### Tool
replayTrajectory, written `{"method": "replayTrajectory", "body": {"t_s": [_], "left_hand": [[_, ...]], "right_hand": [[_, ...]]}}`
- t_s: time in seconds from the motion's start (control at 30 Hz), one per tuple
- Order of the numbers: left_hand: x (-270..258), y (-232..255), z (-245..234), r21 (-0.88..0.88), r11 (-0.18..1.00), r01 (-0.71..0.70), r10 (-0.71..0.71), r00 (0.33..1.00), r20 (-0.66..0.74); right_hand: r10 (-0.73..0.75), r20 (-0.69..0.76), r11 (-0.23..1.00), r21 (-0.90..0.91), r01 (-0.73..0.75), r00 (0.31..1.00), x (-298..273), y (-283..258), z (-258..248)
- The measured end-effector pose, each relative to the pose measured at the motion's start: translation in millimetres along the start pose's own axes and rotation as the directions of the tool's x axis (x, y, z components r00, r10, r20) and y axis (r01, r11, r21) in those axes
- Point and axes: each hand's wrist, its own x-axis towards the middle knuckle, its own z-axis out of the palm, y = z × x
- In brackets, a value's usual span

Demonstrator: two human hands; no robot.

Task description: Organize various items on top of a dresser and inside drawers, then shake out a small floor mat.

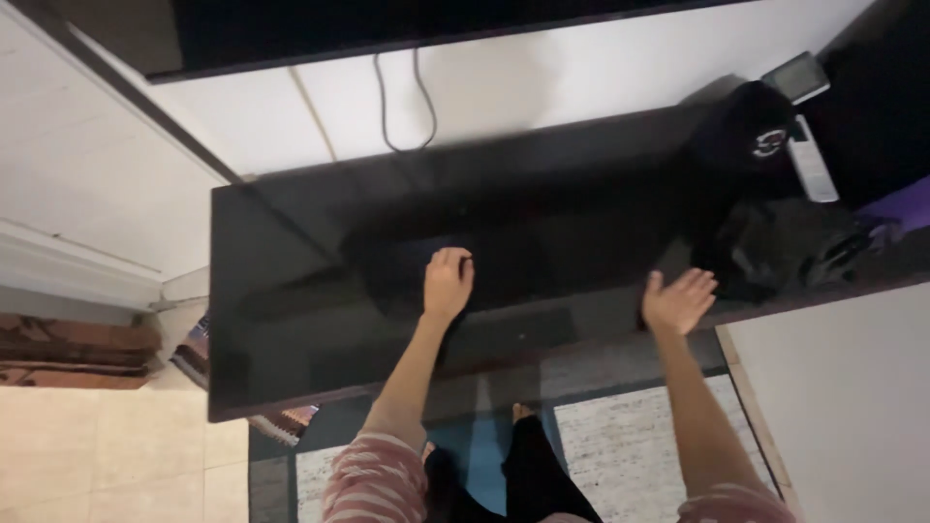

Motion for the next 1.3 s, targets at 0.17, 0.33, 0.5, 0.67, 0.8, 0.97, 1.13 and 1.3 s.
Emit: {"method": "replayTrajectory", "body": {"t_s": [0.17, 0.33, 0.5, 0.67, 0.8, 0.97, 1.13, 1.3], "left_hand": [[21, 52, 65, -0.061, 0.998, -0.026, 0.032, 0.994, 0.1], [42, 87, 109, -0.084, 0.996, -0.029, 0.041, 0.988, 0.149], [58, 97, 128, -0.084, 0.993, -0.085, 0.096, 0.987, 0.129], [64, 91, 130, -0.062, 0.996, -0.059, 0.064, 0.994, 0.086], [63, 82, 122, -0.049, 0.998, -0.034, 0.037, 0.997, 0.067], [67, 69, 125, -0.035, 0.999, 0.002, 0.001, 0.996, 0.086], [72, 62, 124, -0.051, 0.998, 0.024, -0.019, 0.996, 0.088], [78, 56, 112, -0.011, 1.0, 0.002, -0.002, 1.0, 0.004]], "right_hand": [[-0.099, 0.217, 0.995, 0.003, 0.101, 0.971, 13, -106, -72], [-0.531, 0.061, 0.812, 0.32, 0.488, 0.845, 13, -126, -23], [-0.186, 0.018, 0.878, 0.453, 0.158, 0.982, 74, -49, -59], [-0.071, 0.078, 0.986, 0.153, 0.058, 0.994, 93, -5, -30], [-0.279, 0.239, 0.953, 0.192, 0.236, 0.93, 98, -88, -40], [-0.454, 0.252, 0.811, 0.515, 0.279, 0.854, 84, -126, -3], [-0.061, 0.474, 0.984, 0.178, -0.028, 0.878, 144, -71, -62], [0.014, 0.377, 0.993, 0.103, -0.056, 0.926, 145, -47, 29]]}}
